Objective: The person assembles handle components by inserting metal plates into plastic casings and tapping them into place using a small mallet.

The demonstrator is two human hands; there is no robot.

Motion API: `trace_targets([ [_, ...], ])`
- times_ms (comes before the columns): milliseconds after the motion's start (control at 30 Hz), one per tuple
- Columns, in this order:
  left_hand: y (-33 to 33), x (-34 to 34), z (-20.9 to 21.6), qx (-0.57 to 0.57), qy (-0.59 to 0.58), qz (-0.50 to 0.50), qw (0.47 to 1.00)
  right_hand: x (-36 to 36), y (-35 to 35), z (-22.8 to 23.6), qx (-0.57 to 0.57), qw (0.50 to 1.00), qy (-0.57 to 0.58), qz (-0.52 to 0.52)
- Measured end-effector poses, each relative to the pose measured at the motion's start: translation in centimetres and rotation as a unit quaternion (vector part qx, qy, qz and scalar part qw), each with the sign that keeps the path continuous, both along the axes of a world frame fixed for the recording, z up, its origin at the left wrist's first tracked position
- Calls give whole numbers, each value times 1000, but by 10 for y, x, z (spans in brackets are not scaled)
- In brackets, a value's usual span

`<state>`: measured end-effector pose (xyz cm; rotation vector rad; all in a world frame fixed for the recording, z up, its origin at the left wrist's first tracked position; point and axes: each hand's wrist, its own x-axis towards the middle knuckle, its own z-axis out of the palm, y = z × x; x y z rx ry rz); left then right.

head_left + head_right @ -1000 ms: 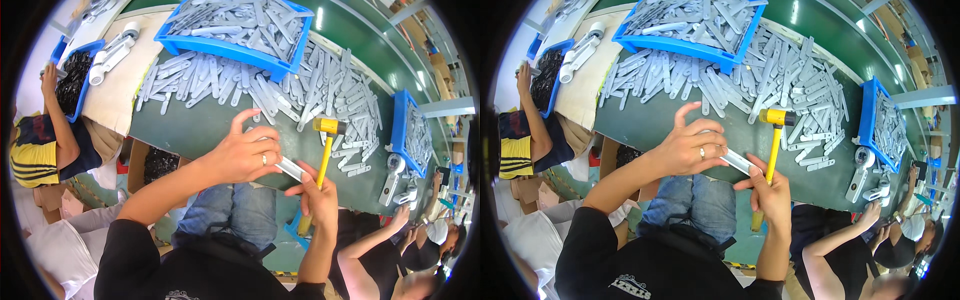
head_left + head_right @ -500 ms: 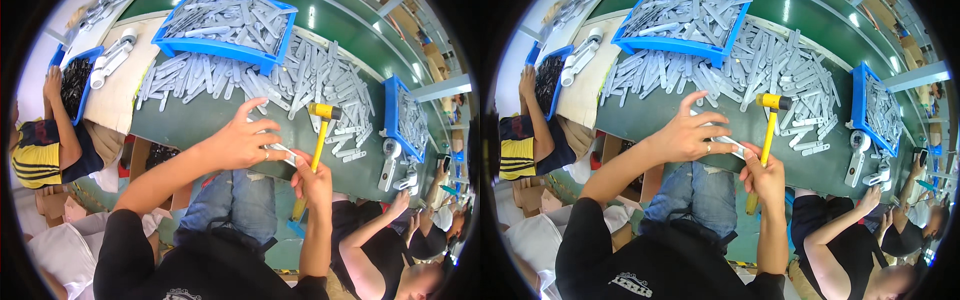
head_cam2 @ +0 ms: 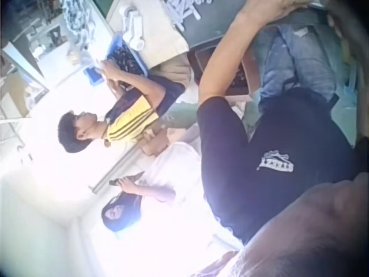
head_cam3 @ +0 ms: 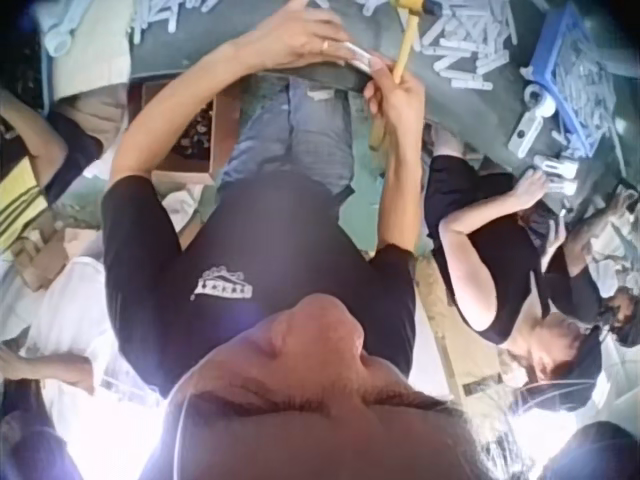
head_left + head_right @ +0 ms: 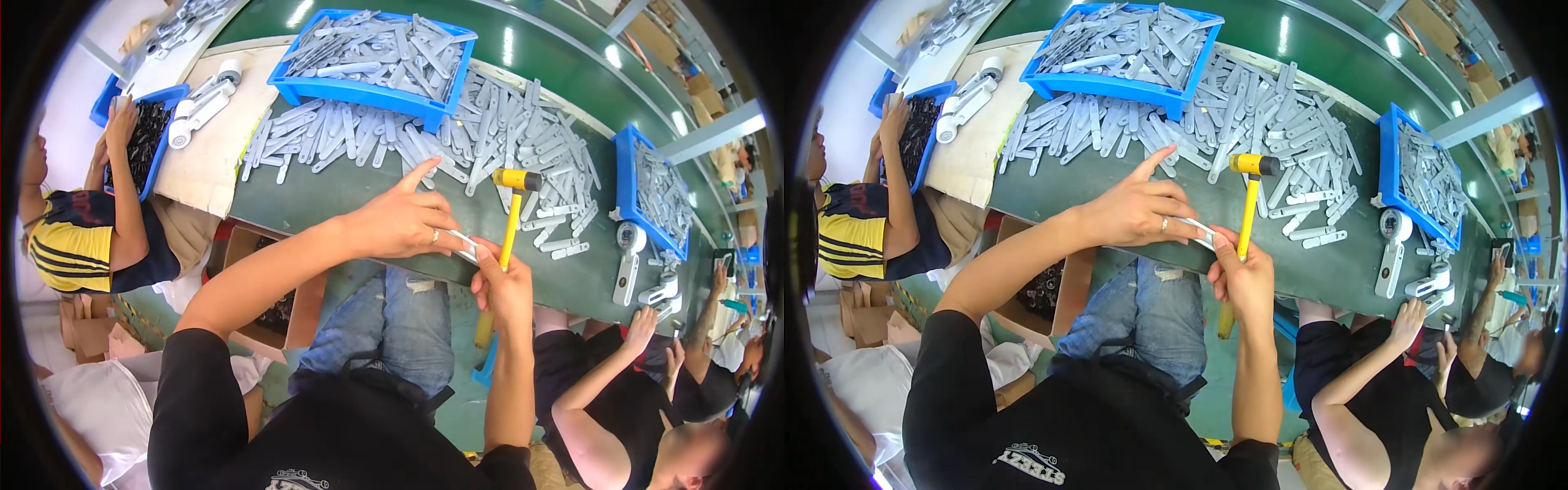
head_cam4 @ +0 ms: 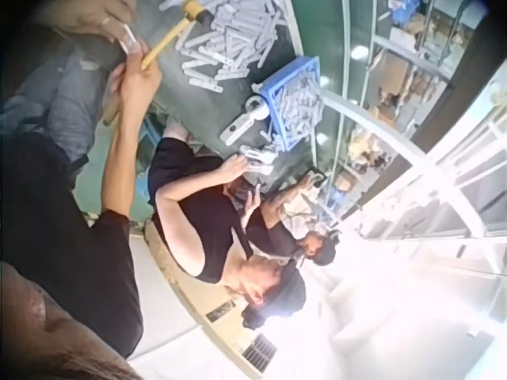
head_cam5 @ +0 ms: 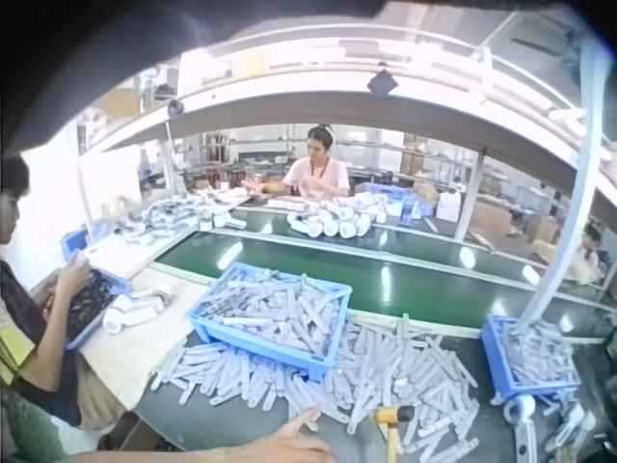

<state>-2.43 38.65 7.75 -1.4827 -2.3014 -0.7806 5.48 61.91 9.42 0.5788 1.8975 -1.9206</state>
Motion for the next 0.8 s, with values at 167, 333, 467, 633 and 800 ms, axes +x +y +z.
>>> trace_targets([
  [167,1,1,1,-11,20,-7,1000,1,0,3,15,1000,10,13],
  [333,-1,3,-2,-27,13,3,1000,54,2,18,51,985,153,-60],
  [467,-1,3,4,-16,-2,-7,1000,106,7,48,198,973,118,31],
  [633,-1,2,2,-10,-2,-5,1000,129,-9,59,200,971,128,12],
  [800,2,3,2,-8,-1,-1,1000,114,-7,35,281,952,85,85],
])
